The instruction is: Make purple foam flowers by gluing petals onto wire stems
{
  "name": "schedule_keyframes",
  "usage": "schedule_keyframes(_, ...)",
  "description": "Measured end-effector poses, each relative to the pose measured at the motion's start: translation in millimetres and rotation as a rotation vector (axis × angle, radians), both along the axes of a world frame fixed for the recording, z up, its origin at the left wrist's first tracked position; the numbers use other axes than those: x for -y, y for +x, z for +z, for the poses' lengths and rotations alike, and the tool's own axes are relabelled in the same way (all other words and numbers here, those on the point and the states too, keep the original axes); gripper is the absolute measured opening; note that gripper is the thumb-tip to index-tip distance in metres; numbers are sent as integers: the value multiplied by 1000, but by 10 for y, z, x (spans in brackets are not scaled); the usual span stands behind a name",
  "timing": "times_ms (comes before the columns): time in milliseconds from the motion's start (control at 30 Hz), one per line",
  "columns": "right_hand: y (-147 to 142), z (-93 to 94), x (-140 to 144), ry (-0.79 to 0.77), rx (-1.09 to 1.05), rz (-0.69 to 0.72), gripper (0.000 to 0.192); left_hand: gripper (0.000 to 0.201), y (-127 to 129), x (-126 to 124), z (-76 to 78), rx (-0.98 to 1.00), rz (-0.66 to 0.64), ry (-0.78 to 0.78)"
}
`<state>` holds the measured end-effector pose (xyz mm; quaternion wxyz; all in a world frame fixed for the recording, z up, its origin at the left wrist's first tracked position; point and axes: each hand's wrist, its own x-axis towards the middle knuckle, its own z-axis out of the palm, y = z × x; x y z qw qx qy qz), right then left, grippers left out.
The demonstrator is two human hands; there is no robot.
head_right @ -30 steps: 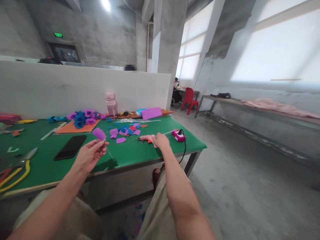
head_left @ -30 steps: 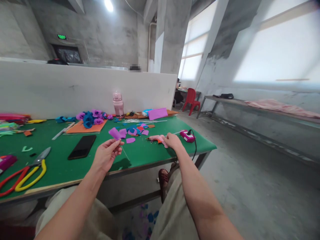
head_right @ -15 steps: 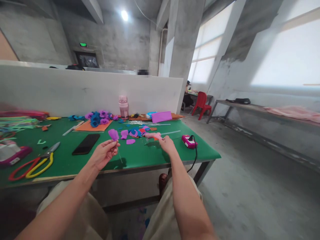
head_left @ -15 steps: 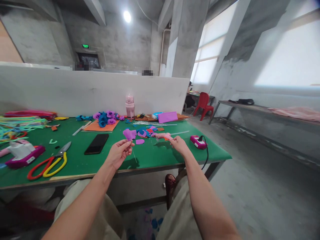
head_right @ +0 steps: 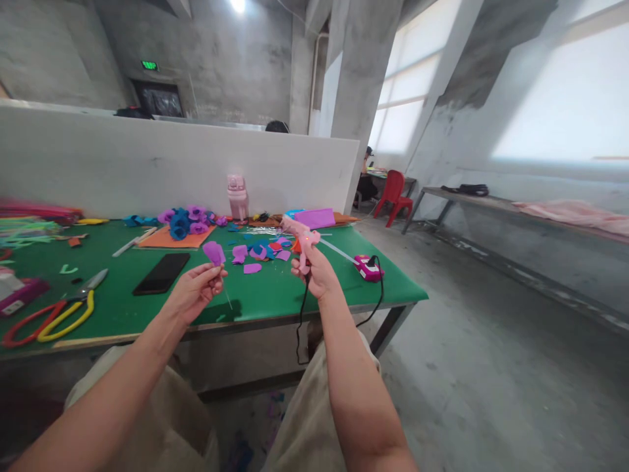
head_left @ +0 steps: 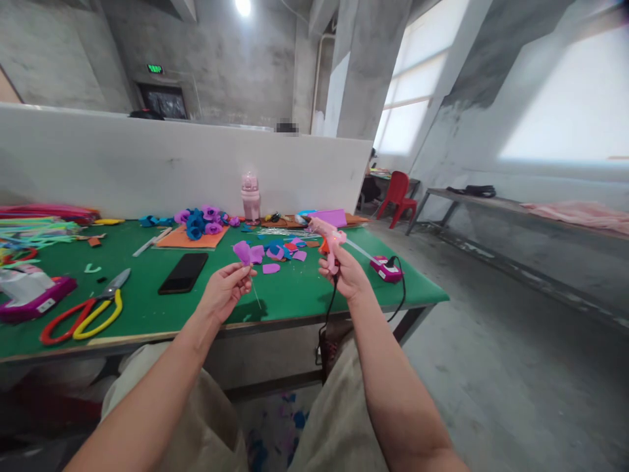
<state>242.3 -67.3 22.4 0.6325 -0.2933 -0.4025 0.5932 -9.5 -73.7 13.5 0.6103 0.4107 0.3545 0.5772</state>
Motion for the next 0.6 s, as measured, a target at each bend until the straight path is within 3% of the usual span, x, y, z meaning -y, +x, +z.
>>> schedule_keyframes(200, -13, 78, 181, 166, 285, -133, 35, 22, 17, -2, 3, -15, -1, -7)
schedule_keyframes(600, -511, 12, 351, 318, 659, -133, 23, 22, -5, -33, -42, 26, -7, 3)
